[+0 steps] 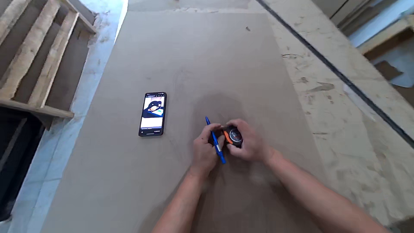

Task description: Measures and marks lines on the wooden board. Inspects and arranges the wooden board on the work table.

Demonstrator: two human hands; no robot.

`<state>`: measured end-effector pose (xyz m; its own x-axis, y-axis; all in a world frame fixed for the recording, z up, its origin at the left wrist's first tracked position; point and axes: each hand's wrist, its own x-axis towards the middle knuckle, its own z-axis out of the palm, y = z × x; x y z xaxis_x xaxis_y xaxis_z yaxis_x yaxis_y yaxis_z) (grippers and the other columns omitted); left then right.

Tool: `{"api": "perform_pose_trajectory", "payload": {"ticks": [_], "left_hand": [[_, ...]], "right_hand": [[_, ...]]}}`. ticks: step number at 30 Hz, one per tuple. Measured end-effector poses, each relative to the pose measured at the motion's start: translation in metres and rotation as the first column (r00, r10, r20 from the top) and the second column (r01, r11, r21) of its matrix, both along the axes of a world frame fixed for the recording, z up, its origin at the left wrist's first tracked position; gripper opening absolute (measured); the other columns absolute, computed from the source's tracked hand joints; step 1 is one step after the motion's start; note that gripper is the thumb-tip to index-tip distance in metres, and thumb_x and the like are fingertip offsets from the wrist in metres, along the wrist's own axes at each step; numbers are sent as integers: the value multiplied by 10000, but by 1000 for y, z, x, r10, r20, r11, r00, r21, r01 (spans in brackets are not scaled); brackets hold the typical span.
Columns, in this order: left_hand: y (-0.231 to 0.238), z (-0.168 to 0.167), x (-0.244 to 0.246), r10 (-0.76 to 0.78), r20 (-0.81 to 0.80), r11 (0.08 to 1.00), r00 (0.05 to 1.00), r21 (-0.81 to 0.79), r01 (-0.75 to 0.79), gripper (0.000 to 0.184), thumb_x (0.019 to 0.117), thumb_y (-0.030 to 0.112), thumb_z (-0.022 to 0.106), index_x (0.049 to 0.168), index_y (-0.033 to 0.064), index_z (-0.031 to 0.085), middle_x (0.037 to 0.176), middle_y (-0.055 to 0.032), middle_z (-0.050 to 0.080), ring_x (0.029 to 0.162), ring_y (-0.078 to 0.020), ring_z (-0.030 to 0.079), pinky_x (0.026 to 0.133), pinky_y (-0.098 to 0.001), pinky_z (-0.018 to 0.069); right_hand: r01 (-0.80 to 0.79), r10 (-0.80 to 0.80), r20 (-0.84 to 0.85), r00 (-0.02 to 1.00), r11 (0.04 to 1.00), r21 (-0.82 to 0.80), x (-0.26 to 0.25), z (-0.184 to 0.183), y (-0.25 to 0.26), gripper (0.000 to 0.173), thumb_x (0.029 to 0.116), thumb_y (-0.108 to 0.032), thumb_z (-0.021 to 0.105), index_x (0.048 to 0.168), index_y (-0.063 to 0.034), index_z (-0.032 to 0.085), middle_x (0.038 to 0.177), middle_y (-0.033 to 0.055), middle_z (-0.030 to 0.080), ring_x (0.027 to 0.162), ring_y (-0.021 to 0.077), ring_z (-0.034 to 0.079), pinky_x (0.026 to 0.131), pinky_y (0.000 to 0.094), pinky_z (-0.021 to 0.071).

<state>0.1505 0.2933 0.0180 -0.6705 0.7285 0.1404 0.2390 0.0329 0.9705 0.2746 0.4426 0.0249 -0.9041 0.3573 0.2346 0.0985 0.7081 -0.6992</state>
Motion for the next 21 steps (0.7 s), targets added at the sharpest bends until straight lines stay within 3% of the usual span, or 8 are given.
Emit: {"api": "perform_pose_trajectory", "payload": {"ticks": [5, 8, 10, 13, 15, 17, 19, 21], "left_hand": [[47, -2, -62, 126, -186, 992, 974, 15, -125, 368, 884, 47, 770, 1230, 84, 650, 1058, -22, 722, 897, -103, 702, 780, -282, 620], [62, 0, -110, 149, -257, 985, 955, -42, -165, 363, 891, 75, 757, 1233, 70, 634, 1010, -16, 701, 870, -91, 677, 759, -269, 596], [71, 3, -143, 189, -301, 958, 935, -155, -243, 370, 897, 82, 749, 1247, 112, 634, 1011, 3, 713, 874, -84, 685, 773, -285, 596], [86, 1, -163, 167, -387, 938, 907, -222, -268, 340, 916, 88, 733, 1236, 164, 646, 1014, 30, 717, 863, -65, 693, 769, -266, 604], [89, 0, -161, 137, -429, 941, 893, -226, -253, 333, 918, 80, 717, 1233, 172, 659, 1011, 39, 710, 865, -55, 685, 769, -246, 596], [88, 0, -158, 123, -439, 946, 890, -220, -239, 345, 911, 67, 720, 1235, 162, 656, 1003, 42, 706, 854, -50, 679, 754, -229, 591], [86, 1, -157, 109, -447, 951, 888, -212, -224, 356, 899, 70, 725, 1235, 165, 656, 1007, 51, 705, 846, -46, 676, 739, -219, 588], [87, 1, -157, 97, -452, 955, 887, -209, -211, 372, 893, 74, 740, 1242, 171, 655, 1011, 56, 706, 847, -47, 676, 743, -219, 588]], "right_hand": [[-153, 156, -114, 981, 988, 37, -85, -6, 66, 632, 837, -345, 794, 1363, -65, 584, 1181, 86, 686, 1035, 168, 677, 894, 378, 596], [-238, 247, -32, 969, 957, 167, -123, -3, 113, 529, 894, -371, 717, 1374, -161, 645, 1143, 56, 678, 1012, 183, 660, 845, 410, 574], [-189, 159, 119, 980, 926, 327, -145, 7, 144, 410, 873, -383, 662, 1243, -214, 709, 1136, 51, 667, 1072, 238, 625, 864, 477, 502], [-183, 80, 236, 968, 871, 456, -170, 22, 166, 266, 857, -325, 678, 1059, -157, 723, 1173, 87, 649, 1173, 312, 574, 970, 533, 453], [-270, 142, 288, 947, 840, 471, -180, 30, 156, 163, 918, -206, 639, 1048, -168, 730, 1134, 53, 672, 1119, 268, 620, 895, 486, 516], [-410, 169, 542, 823, 837, 363, -188, 57, 137, 205, 1039, -117, 543, 1157, -153, 707, 1208, 43, 661, 1195, 241, 618, 953, 478, 512], [-388, 245, 353, 903, 821, 420, -196, 31, 147, 173, 997, -166, 562, 982, -176, 734, 1020, 7, 683, 993, 203, 659, 792, 448, 537], [-396, 262, 350, 899, 828, 398, -200, 31, 155, 143, 989, -243, 619, 934, -194, 741, 1009, -9, 677, 952, 183, 653, 780, 443, 541]]}}
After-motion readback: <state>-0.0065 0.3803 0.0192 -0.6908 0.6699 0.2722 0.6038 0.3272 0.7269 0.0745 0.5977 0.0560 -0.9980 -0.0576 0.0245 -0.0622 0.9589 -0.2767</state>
